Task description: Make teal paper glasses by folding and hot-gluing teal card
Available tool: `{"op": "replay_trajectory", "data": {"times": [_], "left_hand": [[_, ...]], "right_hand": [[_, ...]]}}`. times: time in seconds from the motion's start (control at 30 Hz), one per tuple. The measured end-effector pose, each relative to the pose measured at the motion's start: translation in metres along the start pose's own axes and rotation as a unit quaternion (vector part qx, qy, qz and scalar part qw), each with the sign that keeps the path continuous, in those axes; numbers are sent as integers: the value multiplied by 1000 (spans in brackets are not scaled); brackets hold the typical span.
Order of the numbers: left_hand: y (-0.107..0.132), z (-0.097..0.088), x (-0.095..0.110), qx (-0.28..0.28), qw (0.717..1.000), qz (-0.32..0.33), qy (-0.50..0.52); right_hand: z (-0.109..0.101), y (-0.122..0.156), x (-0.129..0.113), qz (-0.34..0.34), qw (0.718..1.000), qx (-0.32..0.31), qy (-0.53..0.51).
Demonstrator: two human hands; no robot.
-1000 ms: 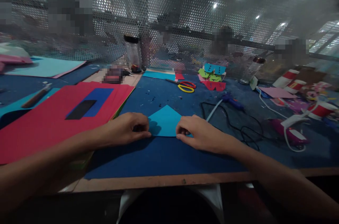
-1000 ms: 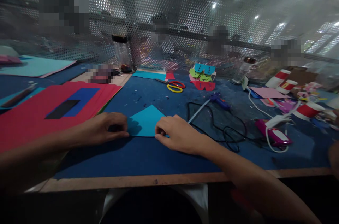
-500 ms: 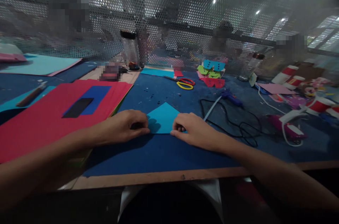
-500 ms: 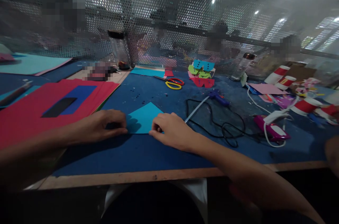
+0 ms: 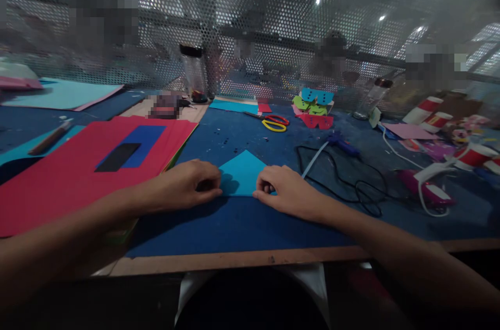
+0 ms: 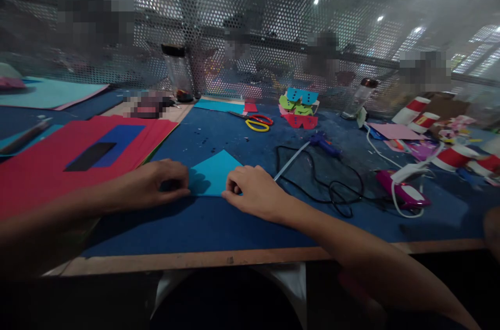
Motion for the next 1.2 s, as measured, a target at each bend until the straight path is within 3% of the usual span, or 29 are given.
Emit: {"op": "replay_trajectory", "data": {"times": [0.3,0.57,0.7,0.9,1.2], "left_hand": [[1,1,4,-11,999,-27,-13],[-15,3,28,-42,997,-54,-35],[-22,8,20,-13,994,-94,-45],[-19,18,5,8,995,-96,13],[-16,18,15,41,998,-54,8]], "right_hand": [[0,-2,0,11,1000,-9,1],[1,-4,0,-1,1000,-1,9],[0,-4,0,2,1000,5,20],[-1,-3,2,6,1000,-5,11],[-8,1,5,21,999,-33,0]]}}
Point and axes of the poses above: each hand's wrist, its own y-axis away from the middle knuckle, its own z-axis out of the palm, x = y × z, the point moved 9 cm from there along -y, towards the middle knuckle, and after that the axes turned 4 degrees about -z, right-handed, at the moved point
